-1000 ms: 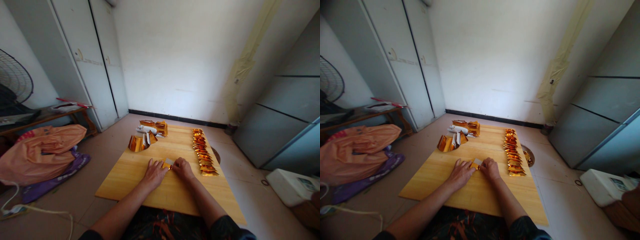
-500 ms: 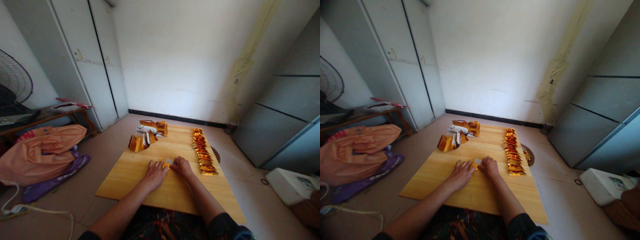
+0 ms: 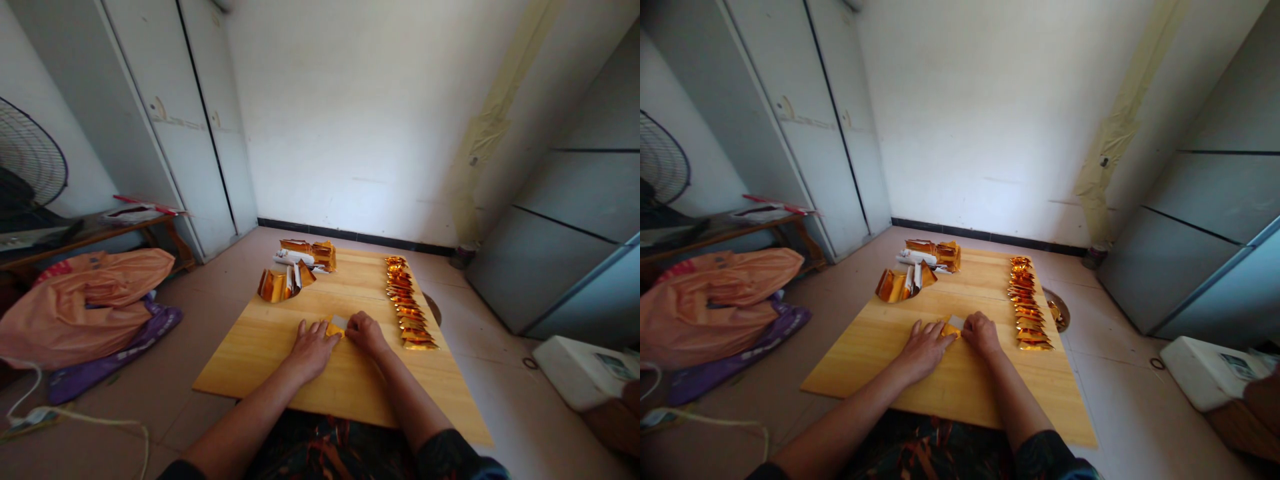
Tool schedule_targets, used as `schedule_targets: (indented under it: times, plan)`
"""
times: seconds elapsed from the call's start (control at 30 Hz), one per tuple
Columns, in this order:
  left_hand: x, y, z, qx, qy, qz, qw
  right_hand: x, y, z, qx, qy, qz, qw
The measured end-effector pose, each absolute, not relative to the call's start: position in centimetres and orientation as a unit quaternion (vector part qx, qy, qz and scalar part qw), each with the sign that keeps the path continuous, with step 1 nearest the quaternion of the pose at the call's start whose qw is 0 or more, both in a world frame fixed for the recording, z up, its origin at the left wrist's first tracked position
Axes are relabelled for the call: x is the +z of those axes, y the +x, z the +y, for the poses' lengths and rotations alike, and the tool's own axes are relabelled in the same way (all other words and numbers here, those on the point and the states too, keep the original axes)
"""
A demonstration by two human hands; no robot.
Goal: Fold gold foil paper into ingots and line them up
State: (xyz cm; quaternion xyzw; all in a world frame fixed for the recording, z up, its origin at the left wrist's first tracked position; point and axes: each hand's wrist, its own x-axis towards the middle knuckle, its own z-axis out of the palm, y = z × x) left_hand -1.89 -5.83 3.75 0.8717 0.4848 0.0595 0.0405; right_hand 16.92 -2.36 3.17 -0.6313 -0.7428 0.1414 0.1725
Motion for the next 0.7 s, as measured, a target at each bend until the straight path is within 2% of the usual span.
schedule_targets:
  times: [0.23, 0.7]
  plan:
    - [3.77, -1.99, -5.83, 0.044, 0.874, 0.482, 0.043, 2.53, 17.59, -1.87, 0.183, -0.617, -0.739, 0.2]
    - [4.15, -1.81, -5.94, 0.068, 0.872, 0.483, 0.039, 2.77, 16.95, -2.02, 0.153, -0.646, -0.728, 0.171]
